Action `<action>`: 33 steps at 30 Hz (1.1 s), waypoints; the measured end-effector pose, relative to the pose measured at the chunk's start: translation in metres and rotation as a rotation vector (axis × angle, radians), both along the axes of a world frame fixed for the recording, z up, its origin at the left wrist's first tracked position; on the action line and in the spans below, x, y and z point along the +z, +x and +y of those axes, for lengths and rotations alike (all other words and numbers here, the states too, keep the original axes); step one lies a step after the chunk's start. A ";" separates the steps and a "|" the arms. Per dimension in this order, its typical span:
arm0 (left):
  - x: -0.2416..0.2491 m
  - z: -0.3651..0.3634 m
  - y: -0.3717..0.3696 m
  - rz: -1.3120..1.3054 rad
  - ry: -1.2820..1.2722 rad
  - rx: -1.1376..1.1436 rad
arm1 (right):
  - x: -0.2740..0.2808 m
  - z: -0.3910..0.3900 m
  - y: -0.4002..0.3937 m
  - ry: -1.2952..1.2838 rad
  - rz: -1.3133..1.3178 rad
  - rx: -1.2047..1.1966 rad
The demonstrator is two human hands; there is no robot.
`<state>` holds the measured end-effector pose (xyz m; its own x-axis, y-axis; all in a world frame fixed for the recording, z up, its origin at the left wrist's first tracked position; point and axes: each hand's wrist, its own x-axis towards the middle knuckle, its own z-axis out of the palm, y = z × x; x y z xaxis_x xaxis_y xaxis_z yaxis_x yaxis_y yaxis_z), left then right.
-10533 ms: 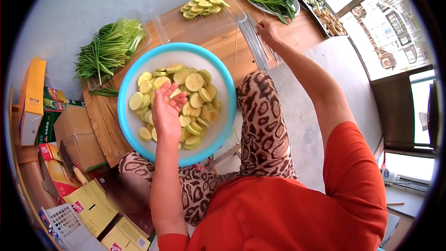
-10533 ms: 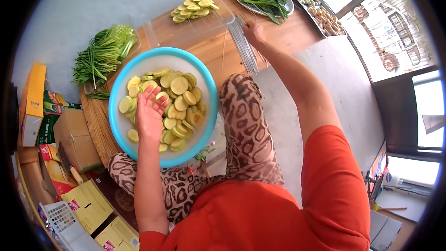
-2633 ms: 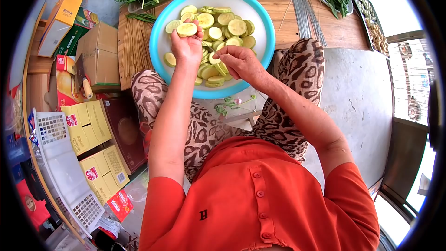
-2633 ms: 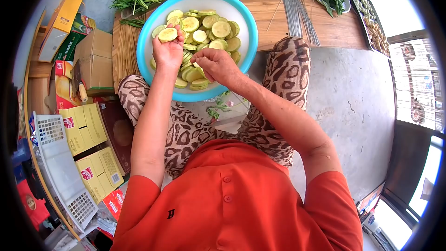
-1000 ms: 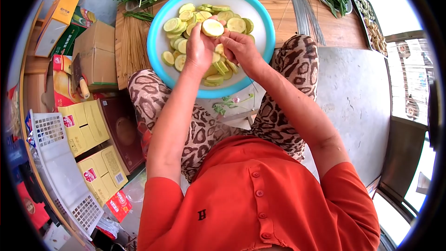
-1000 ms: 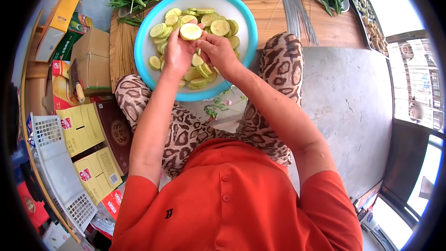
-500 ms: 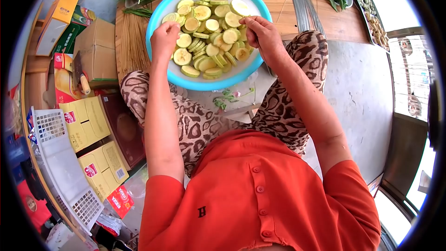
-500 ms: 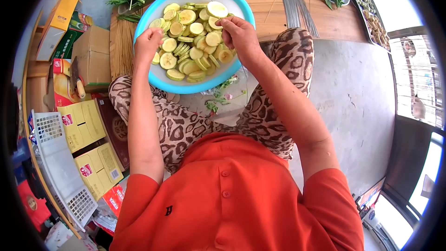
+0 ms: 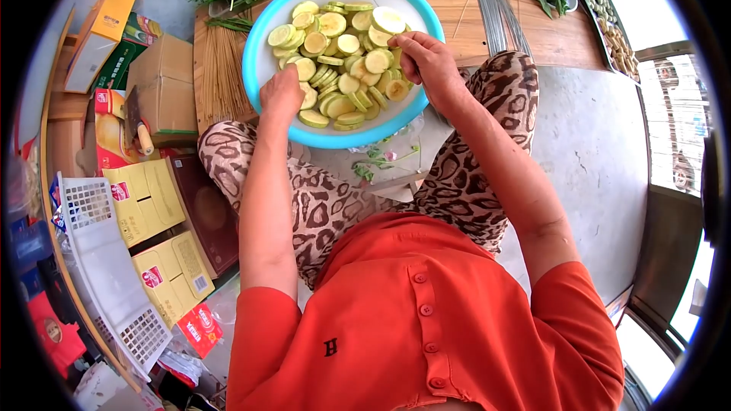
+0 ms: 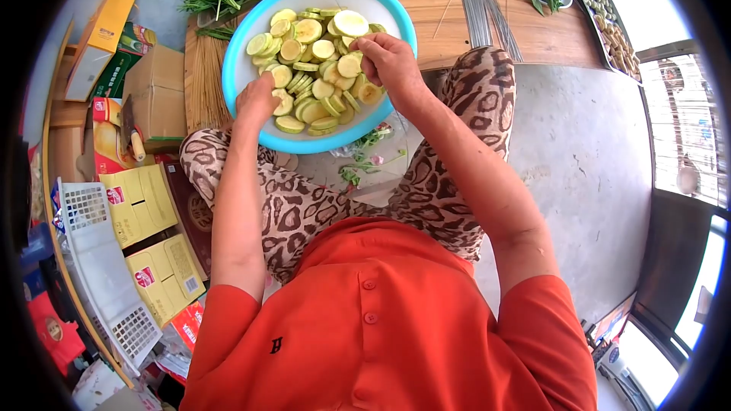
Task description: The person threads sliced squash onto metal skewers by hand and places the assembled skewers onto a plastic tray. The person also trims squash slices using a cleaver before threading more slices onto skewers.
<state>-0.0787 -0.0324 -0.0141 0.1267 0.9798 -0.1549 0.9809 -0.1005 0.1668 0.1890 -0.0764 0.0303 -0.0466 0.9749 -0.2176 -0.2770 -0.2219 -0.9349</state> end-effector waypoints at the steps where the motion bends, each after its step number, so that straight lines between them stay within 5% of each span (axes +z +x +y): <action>1: -0.001 -0.001 -0.001 -0.018 -0.001 -0.014 | -0.001 0.000 0.000 0.001 0.002 0.000; 8: -0.006 0.008 -0.009 -0.367 -0.195 0.063 | -0.004 -0.001 -0.002 0.009 -0.027 0.033; 11: 0.000 0.014 -0.007 -1.181 -0.297 0.334 | -0.003 -0.004 -0.003 -0.007 -0.056 0.053; 12: 0.007 0.014 -0.005 -1.183 -0.296 0.335 | -0.003 -0.005 -0.004 -0.009 -0.066 0.066; 15: 0.013 0.018 -0.010 -1.813 -0.346 0.448 | -0.003 -0.006 -0.008 -0.012 -0.079 0.118; 22: -0.005 0.035 -0.012 -2.002 -0.333 0.590 | 0.000 -0.017 -0.023 0.030 -0.113 0.313; 33: 0.001 0.039 -0.006 -1.939 -0.262 0.653 | 0.009 -0.023 -0.025 0.084 -0.266 0.469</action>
<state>-0.0843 0.0066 -0.0131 -0.0203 0.9201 -0.3911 -0.5775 0.3085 0.7558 0.1637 -0.0997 0.0392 -0.4343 0.8775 -0.2036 0.0820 -0.1866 -0.9790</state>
